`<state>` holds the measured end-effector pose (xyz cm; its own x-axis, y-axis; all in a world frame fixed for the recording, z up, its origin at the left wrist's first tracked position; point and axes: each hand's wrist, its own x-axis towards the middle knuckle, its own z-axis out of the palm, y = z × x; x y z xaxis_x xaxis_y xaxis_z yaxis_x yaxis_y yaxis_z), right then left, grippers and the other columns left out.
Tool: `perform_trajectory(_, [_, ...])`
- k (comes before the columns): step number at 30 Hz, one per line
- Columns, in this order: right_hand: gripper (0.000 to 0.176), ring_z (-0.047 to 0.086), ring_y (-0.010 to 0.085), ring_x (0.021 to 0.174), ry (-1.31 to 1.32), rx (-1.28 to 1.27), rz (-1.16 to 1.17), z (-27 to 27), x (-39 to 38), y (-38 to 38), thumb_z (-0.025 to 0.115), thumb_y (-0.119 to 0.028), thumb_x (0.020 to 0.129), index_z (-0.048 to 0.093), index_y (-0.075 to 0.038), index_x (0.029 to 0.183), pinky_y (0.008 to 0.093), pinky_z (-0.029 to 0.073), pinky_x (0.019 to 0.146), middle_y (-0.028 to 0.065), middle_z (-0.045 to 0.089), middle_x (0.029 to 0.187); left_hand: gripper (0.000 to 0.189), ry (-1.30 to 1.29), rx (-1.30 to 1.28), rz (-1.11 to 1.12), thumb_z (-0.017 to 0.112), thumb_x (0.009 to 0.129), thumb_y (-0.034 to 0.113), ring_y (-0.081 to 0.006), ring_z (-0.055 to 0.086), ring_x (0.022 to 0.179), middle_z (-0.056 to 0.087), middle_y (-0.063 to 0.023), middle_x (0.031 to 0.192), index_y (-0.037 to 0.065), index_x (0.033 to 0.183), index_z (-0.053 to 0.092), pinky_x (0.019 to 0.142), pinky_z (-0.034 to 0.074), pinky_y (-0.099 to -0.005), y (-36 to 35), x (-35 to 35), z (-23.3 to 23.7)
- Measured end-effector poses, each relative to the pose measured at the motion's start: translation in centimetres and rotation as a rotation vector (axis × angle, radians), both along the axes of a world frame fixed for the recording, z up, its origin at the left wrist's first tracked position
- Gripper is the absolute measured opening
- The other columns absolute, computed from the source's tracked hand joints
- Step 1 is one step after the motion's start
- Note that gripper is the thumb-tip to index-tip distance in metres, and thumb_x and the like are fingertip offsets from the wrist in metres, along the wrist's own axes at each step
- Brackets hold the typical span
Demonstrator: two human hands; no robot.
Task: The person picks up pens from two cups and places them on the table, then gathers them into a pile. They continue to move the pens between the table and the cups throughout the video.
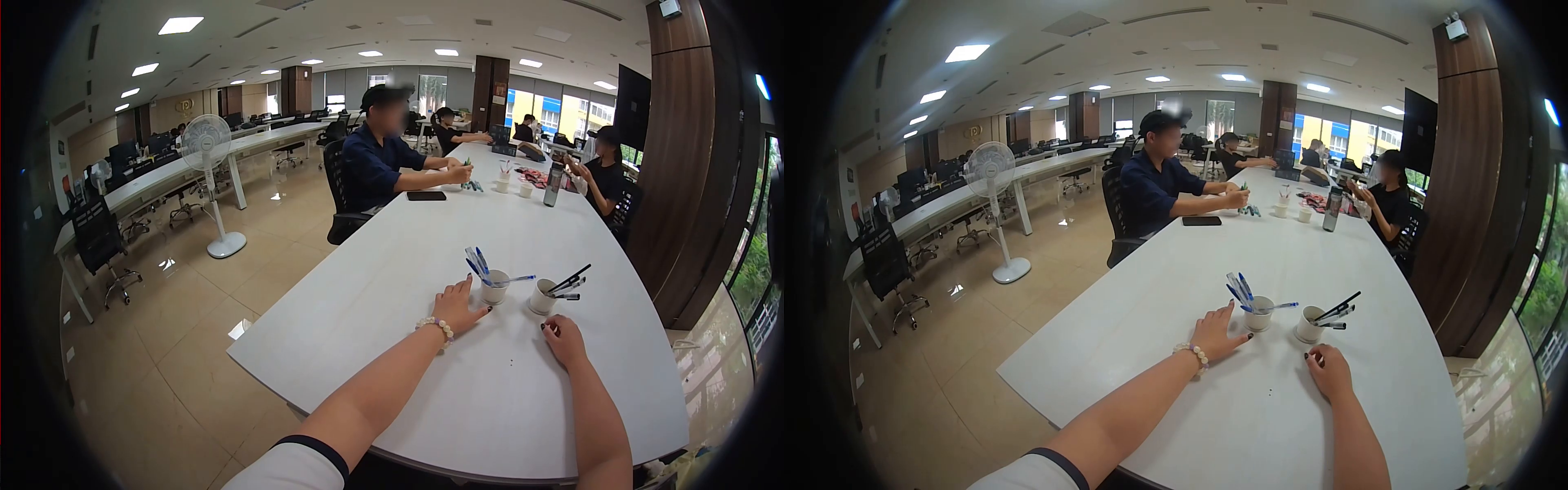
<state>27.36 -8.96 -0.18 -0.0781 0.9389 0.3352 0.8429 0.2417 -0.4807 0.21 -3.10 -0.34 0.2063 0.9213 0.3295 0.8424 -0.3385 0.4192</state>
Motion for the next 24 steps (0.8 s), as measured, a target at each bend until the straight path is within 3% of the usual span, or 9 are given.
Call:
perform_trajectory(4, [0.062, 0.051, 0.0296, 0.102, 0.022, 0.067, -0.256, 0.0, -1.1, 0.3, 0.069, -0.031, 0.071, 0.046, 0.001, 0.119, 0.0359, 0.041, 0.087, 0.0157, 0.057, 0.107, 0.091, 0.027, -0.056, 0.000, 0.056, 0.076, 0.058, -0.0278, 0.039, 0.122, 0.043, -0.0143, 0.131, 0.003, 0.140, 0.023, 0.097, 0.033, -0.0433, 0.0, 0.0, 0.9])
perform_trajectory(7, [0.075, 0.048, 0.0325, 0.108, -0.008, 0.098, -0.374, -0.9, -1.2, 1.6, 0.071, -0.042, 0.067, 0.044, 0.004, 0.120, 0.0369, 0.038, 0.094, 0.0175, 0.054, 0.115, 0.095, 0.009, -0.163, 0.036, 0.055, 0.075, 0.060, -0.0259, 0.036, 0.125, 0.040, -0.0124, 0.136, 0.004, 0.141, 0.018, 0.099, 0.031, -0.0429, 0.5, 0.1, 0.3])
perform_trajectory(14, [0.078, 0.053, 0.0333, 0.102, 0.239, 0.060, -0.472, -0.8, -1.8, 6.2, 0.071, -0.050, 0.065, 0.045, -0.002, 0.121, 0.0426, 0.044, 0.084, 0.0183, 0.057, 0.110, 0.102, -0.076, -0.138, 0.090, 0.062, 0.068, 0.062, -0.0266, 0.040, 0.123, 0.047, -0.0155, 0.128, 0.001, 0.139, 0.022, 0.097, 0.032, -0.0431, 1.1, 0.7, 1.3])
perform_trajectory(16, [0.078, 0.055, 0.0338, 0.099, 0.191, 0.129, -0.343, -2.9, -0.2, 9.1, 0.071, -0.052, 0.063, 0.046, -0.004, 0.120, 0.0434, 0.046, 0.081, 0.0190, 0.058, 0.108, 0.100, -0.096, -0.160, 0.092, 0.064, 0.067, 0.061, -0.0266, 0.041, 0.122, 0.047, -0.0156, 0.127, 0.001, 0.138, 0.027, 0.097, 0.033, -0.0427, 2.1, 1.3, 1.2])
perform_trajectory(18, [0.074, 0.056, 0.0309, 0.099, 0.277, 0.194, -0.319, -3.2, -0.2, 10.4, 0.074, -0.048, 0.064, 0.049, -0.003, 0.118, 0.0416, 0.046, 0.082, 0.0170, 0.058, 0.108, 0.087, -0.301, -0.067, 0.082, 0.069, 0.066, 0.055, -0.0282, 0.048, 0.116, 0.053, -0.0155, 0.120, 0.001, 0.128, 0.040, 0.093, 0.038, -0.0404, 4.4, 1.9, 0.3])
perform_trajectory(19, [0.070, 0.056, 0.0284, 0.099, 0.527, 0.268, -0.258, -4.0, -0.2, 11.4, 0.075, -0.042, 0.064, 0.051, -0.002, 0.116, 0.0402, 0.046, 0.082, 0.0154, 0.058, 0.107, 0.071, -0.466, -0.064, 0.063, 0.073, 0.065, 0.048, -0.0299, 0.055, 0.104, 0.059, -0.0160, 0.111, 0.001, 0.113, 0.051, 0.089, 0.043, -0.0374, 5.0, 2.3, 0.3])
perform_trajectory(20, [0.066, 0.057, 0.0260, 0.099, 0.776, 0.340, -0.190, -4.4, -0.5, 11.9, 0.076, -0.037, 0.065, 0.052, -0.001, 0.114, 0.0388, 0.047, 0.081, 0.0138, 0.058, 0.106, 0.071, -0.469, -0.062, 0.059, 0.073, 0.065, 0.048, -0.0299, 0.055, 0.104, 0.059, -0.0160, 0.111, 0.001, 0.113, 0.051, 0.089, 0.043, -0.0374, 5.7, 2.7, -0.1])
perform_trajectory(22, [0.055, 0.057, 0.0210, 0.095, 0.843, 0.374, -0.151, -1.8, -1.8, 10.2, 0.076, -0.025, 0.067, 0.054, 0.001, 0.111, 0.0349, 0.047, 0.079, 0.0120, 0.060, 0.104, 0.059, -0.689, 0.055, -0.149, 0.073, 0.066, 0.041, -0.0305, 0.059, 0.094, 0.062, -0.0148, 0.102, -0.001, 0.104, 0.056, 0.084, 0.046, -0.0374, 7.8, 3.9, -1.5])
perform_trajectory(24, [0.049, 0.059, 0.0190, 0.087, 0.877, 0.253, -0.162, -1.3, -2.0, 9.9, 0.075, -0.022, 0.069, 0.056, 0.002, 0.108, 0.0321, 0.048, 0.076, 0.0105, 0.062, 0.096, 0.053, -0.610, 0.164, -0.173, 0.074, 0.066, 0.038, -0.0295, 0.060, 0.092, 0.063, -0.0137, 0.098, 0.001, 0.100, 0.058, 0.083, 0.046, -0.0380, 7.0, 4.2, -0.6])
